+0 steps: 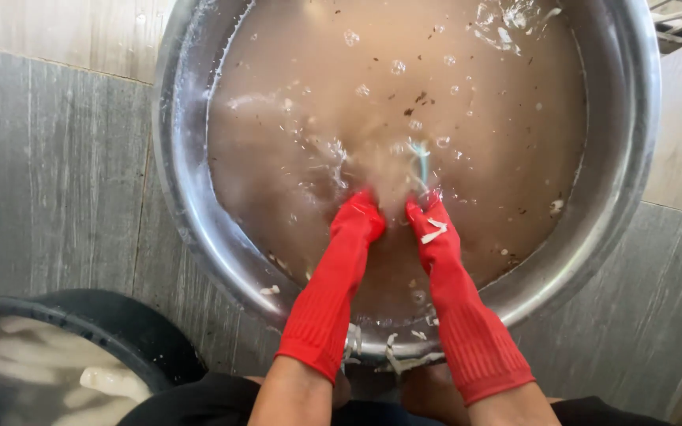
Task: Peeling root vegetables using a manual peeler while wearing protective gloves
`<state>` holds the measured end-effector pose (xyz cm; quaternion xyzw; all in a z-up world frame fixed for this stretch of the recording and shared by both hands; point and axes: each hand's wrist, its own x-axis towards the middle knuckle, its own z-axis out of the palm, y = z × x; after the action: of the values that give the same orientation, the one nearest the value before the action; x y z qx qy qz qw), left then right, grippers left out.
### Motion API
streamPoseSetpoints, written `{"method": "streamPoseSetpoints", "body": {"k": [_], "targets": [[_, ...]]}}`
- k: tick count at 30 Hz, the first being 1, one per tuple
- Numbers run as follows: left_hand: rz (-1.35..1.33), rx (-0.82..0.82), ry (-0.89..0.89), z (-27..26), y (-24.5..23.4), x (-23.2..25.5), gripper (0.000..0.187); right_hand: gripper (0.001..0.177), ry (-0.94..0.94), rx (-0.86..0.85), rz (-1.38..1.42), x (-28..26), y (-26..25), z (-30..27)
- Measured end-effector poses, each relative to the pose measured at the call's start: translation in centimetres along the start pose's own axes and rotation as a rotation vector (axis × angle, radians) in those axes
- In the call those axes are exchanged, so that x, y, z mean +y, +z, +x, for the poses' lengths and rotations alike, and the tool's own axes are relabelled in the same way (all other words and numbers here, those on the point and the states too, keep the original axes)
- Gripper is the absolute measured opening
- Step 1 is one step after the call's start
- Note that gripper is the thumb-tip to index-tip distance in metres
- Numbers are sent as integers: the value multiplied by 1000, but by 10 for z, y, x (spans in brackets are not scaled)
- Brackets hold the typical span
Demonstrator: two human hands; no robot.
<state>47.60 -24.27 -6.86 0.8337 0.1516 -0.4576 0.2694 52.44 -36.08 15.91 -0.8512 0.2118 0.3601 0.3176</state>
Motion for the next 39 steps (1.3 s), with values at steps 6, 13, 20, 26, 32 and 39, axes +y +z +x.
{"method": "streamPoseSetpoints", "body": {"k": [6, 13, 20, 26, 32, 39], "targets": [[-314, -55, -121, -61, 12, 29, 96, 75, 131, -56, -17, 62, 12, 11], [-204, 3, -16, -105, 30, 13, 83, 61, 28, -115, 79, 57, 13, -26], [95, -334, -445, -83, 32, -21, 66, 34, -103, -38, -359, 184, 47, 72], [462, -578, -209, -78, 39, -18, 81, 61, -50, -262, -339, 179, 44, 79], [-755, 78, -73, -111, 50, -34, 118, 75, 14, -251, -70, 224, 66, 115], [-558, 180, -359, -92, 106, -56, 136, 76, 25, -276, -31, 212, 75, 78]]}}
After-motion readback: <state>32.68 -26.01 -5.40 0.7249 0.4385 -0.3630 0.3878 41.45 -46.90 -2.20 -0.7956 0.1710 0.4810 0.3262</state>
